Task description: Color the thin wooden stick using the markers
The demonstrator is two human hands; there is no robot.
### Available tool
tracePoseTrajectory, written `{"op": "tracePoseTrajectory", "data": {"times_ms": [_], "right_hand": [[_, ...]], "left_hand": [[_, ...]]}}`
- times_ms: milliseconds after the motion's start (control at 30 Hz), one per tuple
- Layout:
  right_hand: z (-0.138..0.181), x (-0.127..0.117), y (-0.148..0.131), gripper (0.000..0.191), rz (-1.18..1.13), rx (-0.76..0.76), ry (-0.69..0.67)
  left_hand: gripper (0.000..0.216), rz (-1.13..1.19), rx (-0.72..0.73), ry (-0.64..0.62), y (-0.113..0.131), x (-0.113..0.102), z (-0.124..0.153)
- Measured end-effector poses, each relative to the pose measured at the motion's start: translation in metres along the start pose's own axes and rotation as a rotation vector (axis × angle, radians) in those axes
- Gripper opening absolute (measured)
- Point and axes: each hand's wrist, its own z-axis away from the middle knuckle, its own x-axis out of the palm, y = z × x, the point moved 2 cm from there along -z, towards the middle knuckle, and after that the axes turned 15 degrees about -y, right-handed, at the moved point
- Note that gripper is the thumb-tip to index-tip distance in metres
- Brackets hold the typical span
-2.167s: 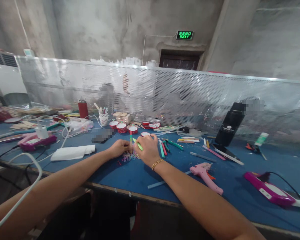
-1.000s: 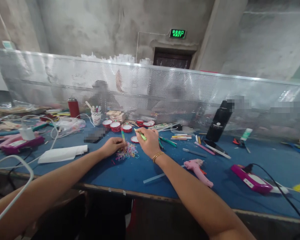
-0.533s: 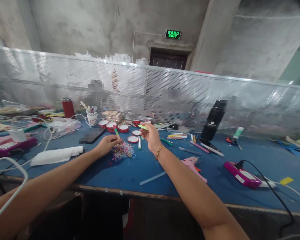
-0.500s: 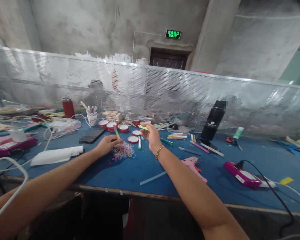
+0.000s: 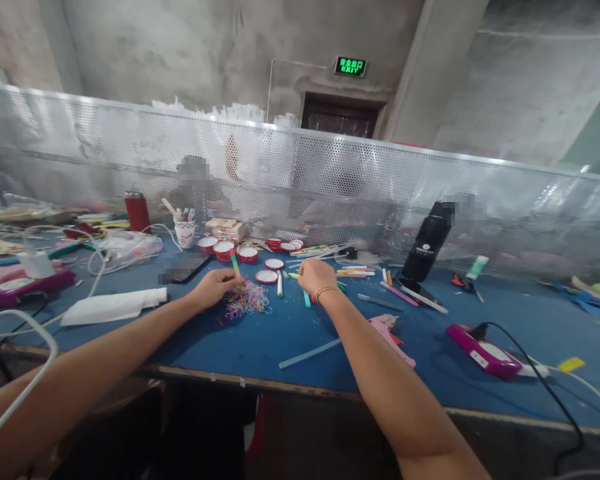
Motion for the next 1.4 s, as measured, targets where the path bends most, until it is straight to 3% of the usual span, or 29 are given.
{"op": "tracePoseTrajectory", "data": {"times_ms": [267, 867, 1000, 1200, 1400], "right_hand": [[-0.008, 0.018, -0.009, 0.017, 0.031, 0.032, -0.048], [-0.028, 0.044, -0.014, 0.014, 0.002, 0.056, -0.019], [-0.031, 0.05, -0.015, 0.02, -0.009, 0.044, 0.007], [-0.023, 0.037, -0.011, 0.028, -0.058, 0.044, 0.041], [-0.018, 0.009, 0.004, 0.024, -0.095, -0.056, -0.06]], "left_hand": [[0.036, -0.056, 0.003, 0.009, -0.005, -0.001, -0.002], [0.036, -0.048, -0.028, 0.016, -0.011, -0.001, -0.003], [0.034, -0.053, -0.013, 0.015, -0.015, -0.001, -0.004], [0.034, -0.02, -0.007, -0.015, -0.013, 0.002, -0.003], [0.032, 0.012, -0.005, -0.016, -0.016, 0.003, -0.003]]}}
